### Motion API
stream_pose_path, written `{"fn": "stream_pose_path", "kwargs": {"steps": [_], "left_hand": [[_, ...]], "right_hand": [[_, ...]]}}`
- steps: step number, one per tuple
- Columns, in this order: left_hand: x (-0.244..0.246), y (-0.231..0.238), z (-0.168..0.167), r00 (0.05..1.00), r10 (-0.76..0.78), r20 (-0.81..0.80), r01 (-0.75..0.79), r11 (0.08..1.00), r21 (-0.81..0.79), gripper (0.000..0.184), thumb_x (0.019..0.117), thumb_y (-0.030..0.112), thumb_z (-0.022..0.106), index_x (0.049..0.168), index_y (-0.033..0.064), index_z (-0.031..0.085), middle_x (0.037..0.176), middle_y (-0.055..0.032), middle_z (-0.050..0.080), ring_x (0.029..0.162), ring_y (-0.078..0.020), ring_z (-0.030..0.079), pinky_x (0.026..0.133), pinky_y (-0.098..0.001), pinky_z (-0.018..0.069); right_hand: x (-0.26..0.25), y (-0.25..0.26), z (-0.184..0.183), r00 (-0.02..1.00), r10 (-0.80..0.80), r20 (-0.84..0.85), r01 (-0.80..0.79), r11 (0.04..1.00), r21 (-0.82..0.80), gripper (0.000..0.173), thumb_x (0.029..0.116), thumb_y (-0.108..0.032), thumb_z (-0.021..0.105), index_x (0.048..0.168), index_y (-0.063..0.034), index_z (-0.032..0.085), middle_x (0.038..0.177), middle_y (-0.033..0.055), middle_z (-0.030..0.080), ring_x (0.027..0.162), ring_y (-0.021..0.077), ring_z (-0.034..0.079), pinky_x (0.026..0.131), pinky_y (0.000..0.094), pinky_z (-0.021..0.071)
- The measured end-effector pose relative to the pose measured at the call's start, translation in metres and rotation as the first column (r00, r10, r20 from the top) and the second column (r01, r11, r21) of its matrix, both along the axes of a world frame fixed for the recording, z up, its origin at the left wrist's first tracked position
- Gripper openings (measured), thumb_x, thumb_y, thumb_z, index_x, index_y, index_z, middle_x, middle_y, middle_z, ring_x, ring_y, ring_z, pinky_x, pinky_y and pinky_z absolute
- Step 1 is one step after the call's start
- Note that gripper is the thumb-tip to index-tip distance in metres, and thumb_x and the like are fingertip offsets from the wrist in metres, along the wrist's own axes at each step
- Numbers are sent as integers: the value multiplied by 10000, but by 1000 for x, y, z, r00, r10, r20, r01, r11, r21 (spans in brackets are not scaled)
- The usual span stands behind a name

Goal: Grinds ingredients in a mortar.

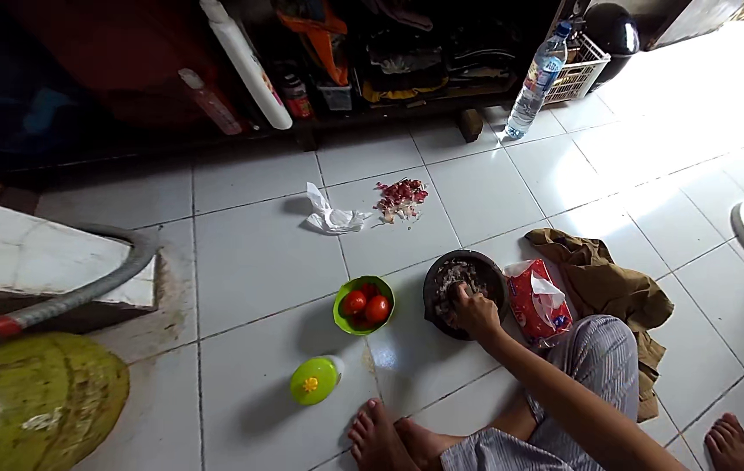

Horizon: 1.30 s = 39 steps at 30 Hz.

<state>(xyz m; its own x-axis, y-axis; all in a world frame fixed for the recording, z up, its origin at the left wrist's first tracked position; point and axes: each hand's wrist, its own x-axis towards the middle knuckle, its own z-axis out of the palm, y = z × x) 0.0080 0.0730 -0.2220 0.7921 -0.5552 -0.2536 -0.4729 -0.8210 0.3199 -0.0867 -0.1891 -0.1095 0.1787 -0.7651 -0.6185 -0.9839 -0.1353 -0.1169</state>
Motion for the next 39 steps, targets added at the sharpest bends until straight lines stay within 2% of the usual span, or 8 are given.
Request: {"fn": "stream_pose_path", "kwargs": {"steps": [5, 10, 15, 20, 24, 29, 35, 39], "left_hand": [[2, -4, -5, 997, 81, -11, -80, 994, 72, 483, 1114, 288, 307, 1481, 19, 471, 1510, -279, 459, 1443, -441, 397, 1142, -633, 324], [-2, 0, 6, 1000, 8, 5, -8, 1000, 6, 494, 1086, 236, 338, 1492, -23, 449, 1527, -311, 426, 1448, -470, 379, 1171, -623, 279], [-4, 3, 9, 1000, 4, 11, -3, 1000, -18, 466, 1093, 216, 333, 1494, 10, 454, 1526, -303, 424, 1456, -458, 365, 1172, -625, 279], [-1, -4, -9, 998, 68, -3, -68, 997, -31, 523, 1102, 275, 303, 1469, -59, 468, 1510, -310, 451, 1439, -477, 390, 1170, -631, 271], [-2, -7, 3, 987, 141, -79, -145, 989, -44, 559, 1118, 354, 269, 1486, -18, 463, 1537, -283, 431, 1466, -447, 360, 1179, -645, 251], [0, -2, 21, 997, -80, -7, 81, 997, 20, 513, 1039, 184, 407, 1508, -23, 416, 1535, -347, 384, 1450, -515, 341, 1151, -655, 280], [-3, 1, 12, 1000, -3, -14, 3, 1000, -29, 503, 1093, 234, 325, 1519, -17, 412, 1547, -321, 386, 1464, -479, 341, 1175, -635, 262], [-4, 0, 17, 999, -52, 14, 52, 998, -20, 484, 1052, 152, 379, 1503, -18, 426, 1520, -341, 401, 1444, -501, 356, 1154, -646, 284]], "right_hand": [[-18, -46, 4, 996, -46, 73, 44, 998, 39, 557, 1086, -432, 446, 1542, -115, 411, 1306, 253, 647, 1234, 431, 623, 1001, 608, 489], [-19, -19, 6, 997, 62, 51, -62, 998, 0, 526, 1105, -336, 412, 1570, -94, 369, 1222, 286, 666, 1171, 471, 641, 966, 617, 496], [-42, -71, -1, 967, -109, 232, 67, 981, 184, 573, 1068, -431, 513, 1440, 5, 521, 1372, 288, 590, 1281, 435, 578, 1063, 624, 438], [-36, 3, 2, 990, 144, -2, -144, 989, 42, 544, 1115, -330, 377, 1597, -84, 316, 1221, 321, 639, 1136, 505, 641, 932, 627, 511], [-23, -44, 11, 989, 139, 41, -140, 989, 37, 510, 1099, -359, 430, 1527, -82, 426, 1274, 288, 647, 1221, 468, 616, 993, 630, 479], [-18, -10, 16, 994, 105, -38, -101, 990, 102, 484, 1066, -220, 488, 1501, -20, 421, 1312, 295, 618, 1229, 472, 605, 976, 625, 490], [-16, -71, 23, 990, 7, 142, -27, 990, 138, 537, 1068, -388, 517, 1425, 13, 516, 1337, 284, 606, 1252, 437, 594, 1030, 615, 457], [13, -24, 12, 988, 71, 140, -90, 988, 129, 579, 992, -178, 593, 1525, -43, 410, 1320, 296, 611, 1222, 476, 602, 972, 646, 485]]}}
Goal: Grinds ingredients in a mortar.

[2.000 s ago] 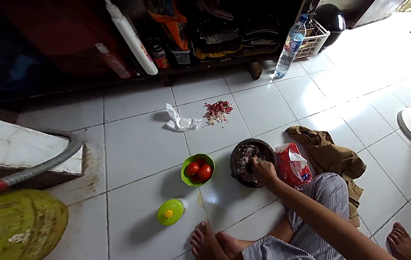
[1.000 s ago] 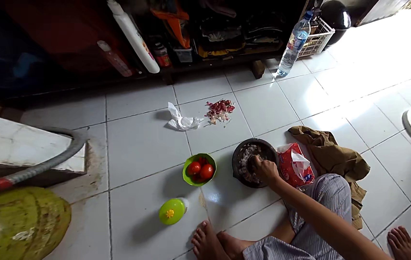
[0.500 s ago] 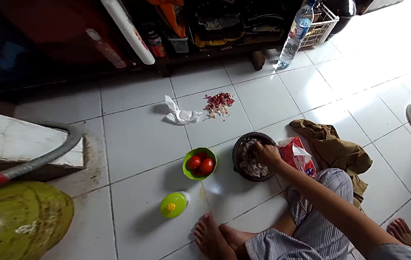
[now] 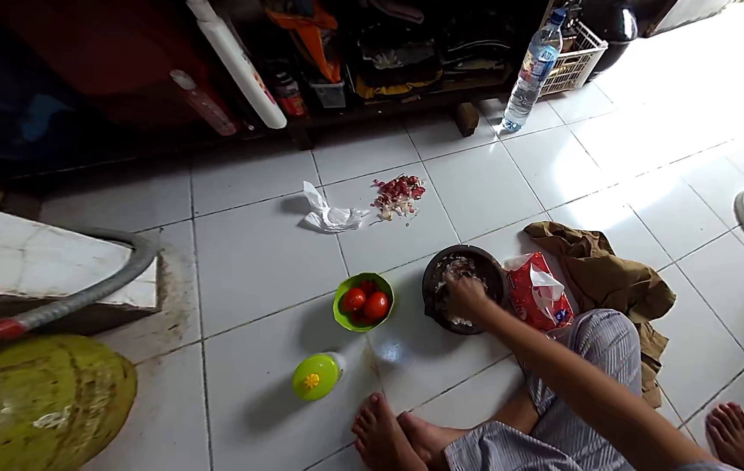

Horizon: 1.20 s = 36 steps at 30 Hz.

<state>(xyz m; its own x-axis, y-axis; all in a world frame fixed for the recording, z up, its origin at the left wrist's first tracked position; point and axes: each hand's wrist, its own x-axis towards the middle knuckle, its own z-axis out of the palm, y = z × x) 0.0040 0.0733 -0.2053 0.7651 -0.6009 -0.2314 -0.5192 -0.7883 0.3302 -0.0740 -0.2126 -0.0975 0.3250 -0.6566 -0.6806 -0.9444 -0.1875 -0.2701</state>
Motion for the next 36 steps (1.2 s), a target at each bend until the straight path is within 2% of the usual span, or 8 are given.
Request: {"fn": "stream_pose_path", "kwargs": {"steps": [5, 9, 13, 19, 24, 28, 32, 36], "left_hand": [[3, -6, -15, 998, 57, 32, -58, 998, 30, 404, 1095, 176, 374, 1438, 14, 512, 1471, -295, 490, 1419, -467, 415, 1123, -650, 328], [4, -4, -18, 998, 59, 35, -62, 996, 66, 398, 1088, 171, 388, 1440, 30, 506, 1468, -291, 490, 1422, -452, 416, 1118, -637, 341], [3, -3, -23, 992, 126, 26, -124, 991, -52, 434, 1106, 253, 354, 1398, 7, 559, 1437, -284, 536, 1395, -455, 457, 1117, -653, 333], [1, 6, -17, 999, 14, 50, -15, 1000, 21, 478, 1049, 201, 382, 1483, 23, 473, 1507, -301, 452, 1437, -474, 390, 1139, -641, 311], [1, -8, -20, 976, 203, -76, -206, 978, -41, 544, 1120, 347, 292, 1459, -28, 492, 1510, -290, 462, 1453, -446, 381, 1172, -628, 262], [-1, 0, -11, 999, 45, 21, -46, 999, 23, 444, 1081, 187, 372, 1482, 29, 477, 1508, -286, 458, 1443, -446, 393, 1151, -627, 307], [4, -2, -26, 995, 94, 23, -94, 996, -8, 425, 1099, 207, 379, 1444, 5, 524, 1480, -296, 491, 1425, -470, 411, 1133, -662, 304], [0, 2, -14, 999, 26, 47, -25, 1000, -6, 463, 1072, 200, 370, 1484, 17, 476, 1506, -300, 454, 1440, -474, 384, 1145, -649, 301]], "right_hand": [[-18, -11, -12, 998, -35, -55, 31, 996, -80, 450, 1119, -244, 376, 1528, -60, 409, 1323, 315, 600, 1233, 480, 604, 989, 613, 502], [-43, -32, -17, 999, -41, -28, 40, 999, -14, 534, 1111, -425, 399, 1556, -129, 395, 1305, 284, 637, 1237, 476, 605, 1017, 642, 462], [-32, 5, -20, 996, 48, -74, -58, 988, -143, 470, 1123, -321, 381, 1520, -72, 425, 1289, 337, 596, 1166, 506, 627, 954, 613, 516], [-43, -25, -24, 1000, 6, 6, -6, 999, -34, 534, 1066, -340, 516, 1552, -138, 426, 1297, 277, 641, 1224, 464, 614, 1005, 644, 479], [-42, -12, -17, 997, 73, -18, -75, 989, -124, 501, 1105, -349, 421, 1540, -100, 421, 1246, 286, 655, 1197, 463, 628, 1003, 606, 485], [-49, -44, -29, 992, -40, 117, 43, 999, -24, 494, 1067, -369, 543, 1435, -41, 512, 1267, 283, 647, 1212, 458, 622, 1018, 637, 473], [-56, 9, -26, 997, 80, -15, -81, 991, -105, 502, 1099, -362, 422, 1531, -107, 433, 1239, 285, 655, 1166, 474, 640, 972, 620, 499], [-34, -24, -11, 996, 87, -33, -90, 992, -86, 489, 1099, -327, 449, 1545, -128, 435, 1280, 274, 651, 1226, 455, 617, 1018, 618, 473]]}}
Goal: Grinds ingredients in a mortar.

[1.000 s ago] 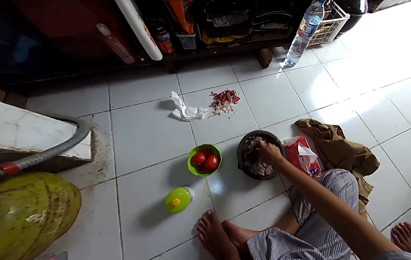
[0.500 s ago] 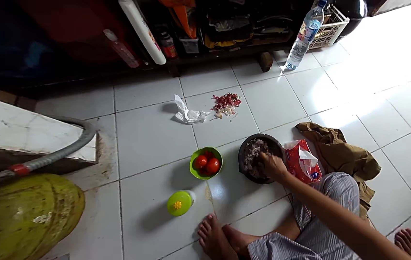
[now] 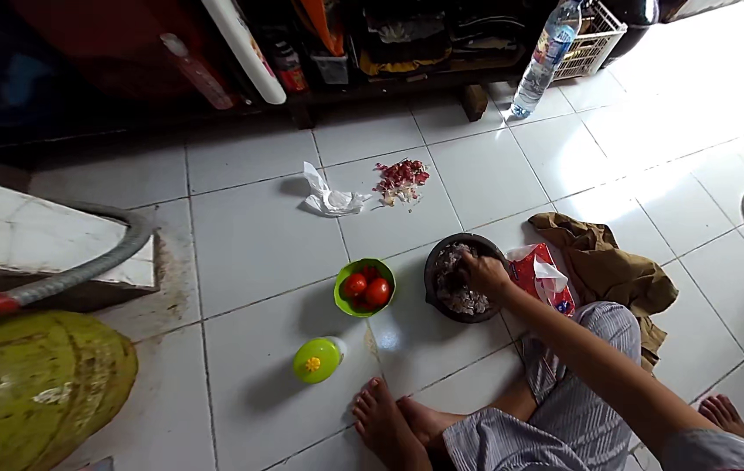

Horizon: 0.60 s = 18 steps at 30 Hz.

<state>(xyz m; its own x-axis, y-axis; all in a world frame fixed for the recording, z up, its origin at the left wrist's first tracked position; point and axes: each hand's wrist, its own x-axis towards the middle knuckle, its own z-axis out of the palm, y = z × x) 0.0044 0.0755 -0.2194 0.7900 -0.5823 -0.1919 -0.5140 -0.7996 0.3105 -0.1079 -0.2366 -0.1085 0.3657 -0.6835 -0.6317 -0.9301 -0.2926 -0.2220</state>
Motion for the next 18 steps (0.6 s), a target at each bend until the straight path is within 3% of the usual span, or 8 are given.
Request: {"fn": "stream_pose_path", "kwargs": {"steps": [3, 6, 8, 13, 16, 18], "left_hand": [[2, 3, 5, 1000, -24, 10, 23, 1000, 14, 495, 1051, 213, 384, 1495, 9, 456, 1510, -306, 444, 1434, -480, 388, 1145, -642, 309], [4, -4, 6, 995, 59, -84, -60, 998, -9, 481, 1102, 240, 337, 1486, -20, 464, 1520, -310, 436, 1449, -476, 372, 1171, -639, 264], [4, -6, -2, 993, 84, -78, -83, 996, 13, 450, 1104, 221, 349, 1470, -4, 485, 1509, -306, 451, 1445, -471, 380, 1159, -644, 277], [4, -3, 0, 999, 25, -29, -24, 999, 40, 479, 1096, 262, 343, 1483, 10, 469, 1500, -313, 449, 1434, -480, 387, 1139, -648, 314], [1, -8, 16, 996, 43, -81, -44, 999, -10, 521, 1101, 281, 301, 1501, -23, 440, 1533, -316, 413, 1455, -483, 357, 1173, -633, 270], [0, -10, 11, 994, 64, -91, -65, 998, 3, 501, 1104, 259, 312, 1499, -20, 444, 1537, -301, 419, 1460, -465, 361, 1175, -624, 273]], "right_hand": [[1, -5, -8, 1000, -26, -1, 26, 998, 63, 545, 1054, -324, 533, 1557, -142, 428, 1336, 280, 621, 1246, 467, 600, 1006, 659, 470], [-11, 32, -4, 999, 18, -32, -16, 999, 45, 500, 1090, -319, 455, 1532, -89, 423, 1293, 290, 632, 1212, 473, 617, 983, 632, 485], [-14, 28, -1, 1000, 19, -12, -19, 1000, -1, 487, 1103, -318, 426, 1528, -80, 428, 1272, 281, 648, 1208, 460, 624, 999, 613, 484], [14, -5, -5, 983, -181, 37, 180, 983, 48, 521, 1062, -353, 517, 1511, -97, 457, 1328, 259, 630, 1247, 438, 609, 1008, 629, 483], [12, 31, -5, 995, -98, -7, 98, 995, 5, 501, 1100, -319, 430, 1541, -84, 410, 1295, 281, 638, 1227, 461, 615, 1000, 615, 487], [10, 26, 0, 997, -78, -16, 77, 996, -51, 464, 1113, -285, 398, 1522, -70, 428, 1268, 281, 648, 1219, 456, 621, 1006, 596, 491]]}}
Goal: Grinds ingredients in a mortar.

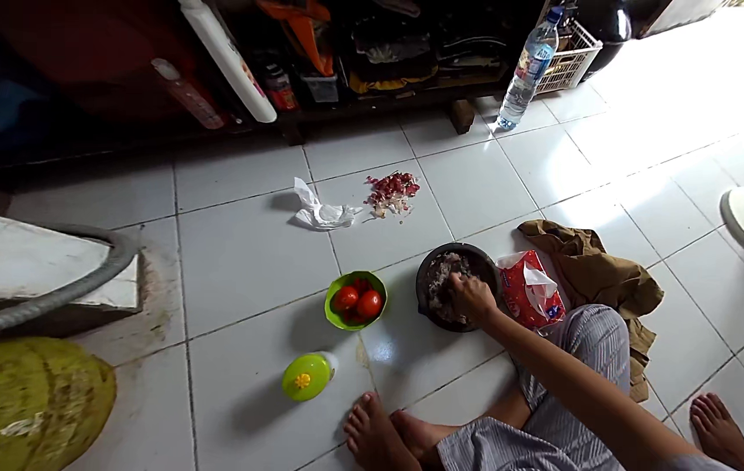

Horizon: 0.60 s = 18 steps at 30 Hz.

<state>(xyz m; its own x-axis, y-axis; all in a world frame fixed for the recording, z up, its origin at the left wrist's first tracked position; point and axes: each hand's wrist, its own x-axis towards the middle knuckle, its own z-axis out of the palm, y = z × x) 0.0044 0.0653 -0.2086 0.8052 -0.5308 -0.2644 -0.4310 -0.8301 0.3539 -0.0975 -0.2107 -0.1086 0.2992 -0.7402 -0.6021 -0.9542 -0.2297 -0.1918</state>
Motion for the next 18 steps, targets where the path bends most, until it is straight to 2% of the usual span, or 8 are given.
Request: {"fn": "stream_pose_path", "kwargs": {"steps": [3, 5, 8, 9, 11, 14, 16, 18], "left_hand": [[2, 1, -12, 998, -37, 55, 31, 995, 99, 420, 1071, 128, 422, 1475, 21, 473, 1499, -292, 461, 1441, -454, 392, 1148, -627, 321], [1, 5, -6, 1000, -11, 22, 9, 998, 68, 453, 1092, 185, 370, 1505, 18, 449, 1537, -284, 426, 1467, -445, 359, 1175, -621, 283], [3, 5, -8, 997, -57, 42, 55, 998, 38, 462, 1081, 179, 368, 1487, -24, 451, 1518, -332, 421, 1439, -492, 376, 1150, -645, 289], [3, 5, -13, 998, -45, 53, 43, 998, 45, 455, 1090, 193, 365, 1478, -23, 465, 1510, -324, 439, 1433, -483, 393, 1148, -640, 299], [2, 7, -15, 998, -33, 58, 29, 997, 69, 426, 1094, 177, 378, 1471, 7, 479, 1508, -310, 448, 1442, -463, 391, 1153, -631, 303], [2, 7, -16, 996, -30, 82, 25, 997, 67, 398, 1078, 157, 424, 1449, 39, 507, 1474, -301, 481, 1426, -456, 413, 1126, -639, 341], [4, 10, -12, 995, -59, 81, 53, 996, 74, 412, 1071, 145, 409, 1456, 29, 501, 1486, -294, 475, 1429, -454, 411, 1129, -630, 341], [5, 6, -14, 1000, 13, 24, -13, 1000, -10, 479, 1108, 264, 327, 1458, -17, 495, 1496, -308, 466, 1434, -472, 398, 1146, -650, 299]], "right_hand": [[0, -36, -2, 993, -88, 75, 85, 995, 45, 478, 1086, -339, 483, 1497, -94, 473, 1293, 263, 649, 1239, 437, 616, 1017, 618, 480], [-7, -31, -10, 991, -104, 90, 94, 989, 111, 534, 1062, -354, 524, 1533, -116, 444, 1336, 267, 625, 1256, 450, 600, 1019, 645, 469], [-10, 11, -7, 1000, 2, 14, -3, 998, 55, 513, 1099, -326, 435, 1550, -87, 393, 1278, 304, 629, 1205, 484, 616, 980, 625, 493], [-13, 13, -7, 1000, 15, 17, -15, 1000, 28, 500, 1108, -330, 408, 1544, -85, 399, 1254, 299, 640, 1191, 479, 626, 977, 614, 500], [-19, -5, -9, 998, -21, 65, 20, 1000, 8, 511, 1101, -360, 426, 1534, -88, 432, 1247, 284, 662, 1199, 462, 632, 1003, 615, 489], [-15, -40, -7, 991, -94, 95, 82, 989, 124, 518, 1078, -376, 503, 1494, -71, 457, 1335, 271, 619, 1273, 444, 590, 1041, 629, 458], [-18, -19, -12, 996, -61, 58, 53, 991, 126, 551, 1062, -348, 517, 1527, -67, 427, 1342, 292, 609, 1259, 467, 592, 1018, 653, 467], [-14, 11, -7, 1000, 23, -7, -22, 999, 49, 506, 1090, -300, 450, 1535, -62, 406, 1289, 299, 629, 1214, 477, 615, 981, 629, 494]]}}
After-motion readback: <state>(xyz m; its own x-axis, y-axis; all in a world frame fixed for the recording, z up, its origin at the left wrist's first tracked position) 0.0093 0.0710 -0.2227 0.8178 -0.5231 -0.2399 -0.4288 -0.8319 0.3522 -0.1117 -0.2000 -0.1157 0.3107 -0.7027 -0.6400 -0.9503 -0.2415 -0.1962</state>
